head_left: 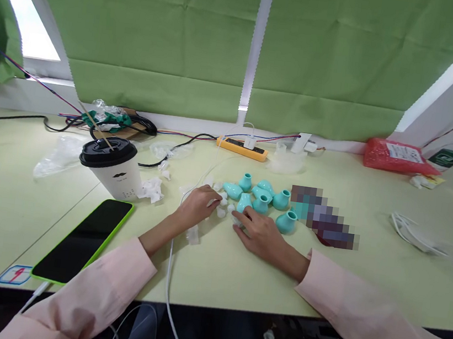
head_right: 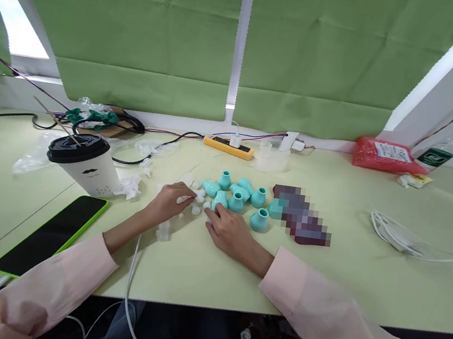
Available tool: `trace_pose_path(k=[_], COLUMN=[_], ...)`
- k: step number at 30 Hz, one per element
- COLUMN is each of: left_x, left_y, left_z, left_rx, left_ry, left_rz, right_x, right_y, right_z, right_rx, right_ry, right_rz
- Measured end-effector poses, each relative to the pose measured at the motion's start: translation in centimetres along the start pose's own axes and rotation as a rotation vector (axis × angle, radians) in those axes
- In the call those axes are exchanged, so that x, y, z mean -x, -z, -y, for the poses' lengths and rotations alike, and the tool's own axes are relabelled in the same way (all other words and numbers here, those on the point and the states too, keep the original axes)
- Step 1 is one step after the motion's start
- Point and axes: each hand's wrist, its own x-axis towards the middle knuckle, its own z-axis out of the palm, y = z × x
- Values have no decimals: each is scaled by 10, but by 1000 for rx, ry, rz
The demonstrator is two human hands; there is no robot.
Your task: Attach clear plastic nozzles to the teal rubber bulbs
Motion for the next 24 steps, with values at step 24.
trace_pose_path(k=[24], left_x=[10], left_y=[24], left_z=[-46], left_rx=[690], left_ry=[184], left_rz=[91], right_x=[7], right_y=[14], right_z=[8], right_rx=[-1765], right_ry=[-737], right_rz=[106])
